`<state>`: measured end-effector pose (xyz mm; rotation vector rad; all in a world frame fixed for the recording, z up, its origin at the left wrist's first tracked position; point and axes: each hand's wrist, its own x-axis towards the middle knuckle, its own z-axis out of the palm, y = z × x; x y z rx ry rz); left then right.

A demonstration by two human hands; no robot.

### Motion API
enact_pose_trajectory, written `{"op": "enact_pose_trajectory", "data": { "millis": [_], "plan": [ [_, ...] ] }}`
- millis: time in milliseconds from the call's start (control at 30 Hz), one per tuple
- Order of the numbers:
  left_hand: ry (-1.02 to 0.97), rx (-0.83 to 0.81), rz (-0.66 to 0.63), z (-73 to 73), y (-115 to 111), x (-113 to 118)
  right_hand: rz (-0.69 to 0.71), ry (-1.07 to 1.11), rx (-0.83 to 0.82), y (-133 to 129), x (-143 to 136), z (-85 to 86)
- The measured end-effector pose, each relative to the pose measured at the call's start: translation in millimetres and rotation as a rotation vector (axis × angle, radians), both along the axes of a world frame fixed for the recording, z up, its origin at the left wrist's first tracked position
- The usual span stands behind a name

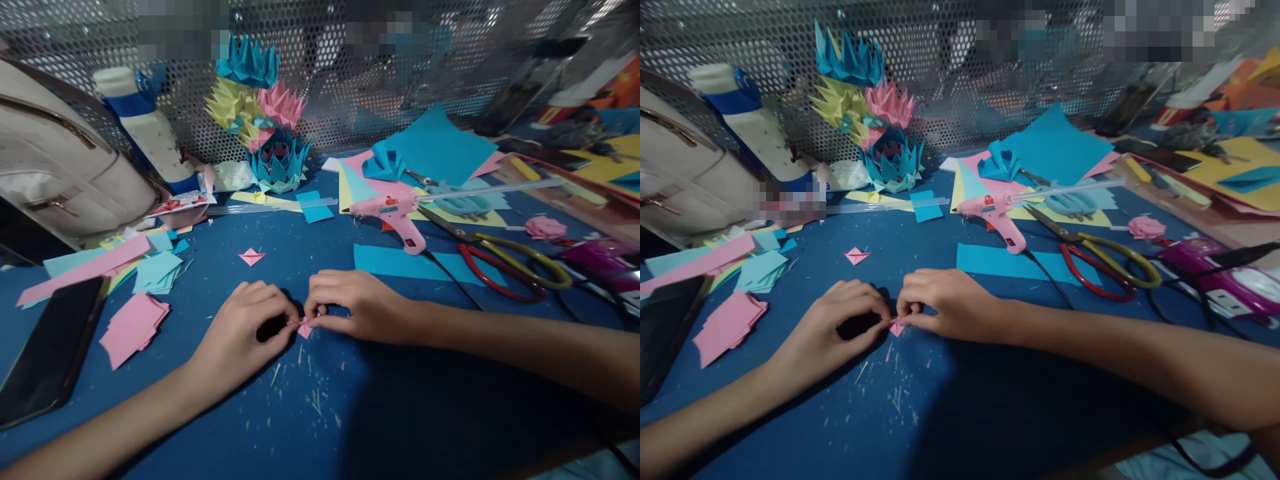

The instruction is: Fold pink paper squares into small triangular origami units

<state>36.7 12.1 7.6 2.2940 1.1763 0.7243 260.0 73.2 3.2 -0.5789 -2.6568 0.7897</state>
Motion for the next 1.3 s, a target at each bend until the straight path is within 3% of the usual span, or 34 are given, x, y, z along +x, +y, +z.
{"op": "enact_pose_trajectory", "data": {
  "millis": [267,400,733,900,1300],
  "plan": [
    [0.044,0.083,-0.053,1.1,-3,-2,-0.004,-0.056,0.067,-3,-2,-0.5],
    [0.092,0.238,-0.121,-1.0,-5,-6,0.012,-0.067,0.103,-4,-2,0.0],
    [0.220,0.486,-0.221,-7.9,-15,-18,-0.152,-0.070,-0.054,-12,-7,5.5],
    [0.329,0.478,-0.227,-10.2,-19,-20,-0.150,-0.099,-0.068,-11,-8,7.5],
    [0.355,0.468,-0.205,-10.0,-23,-16,-0.100,-0.081,-0.053,-9,-6,6.0]
  ]
}}
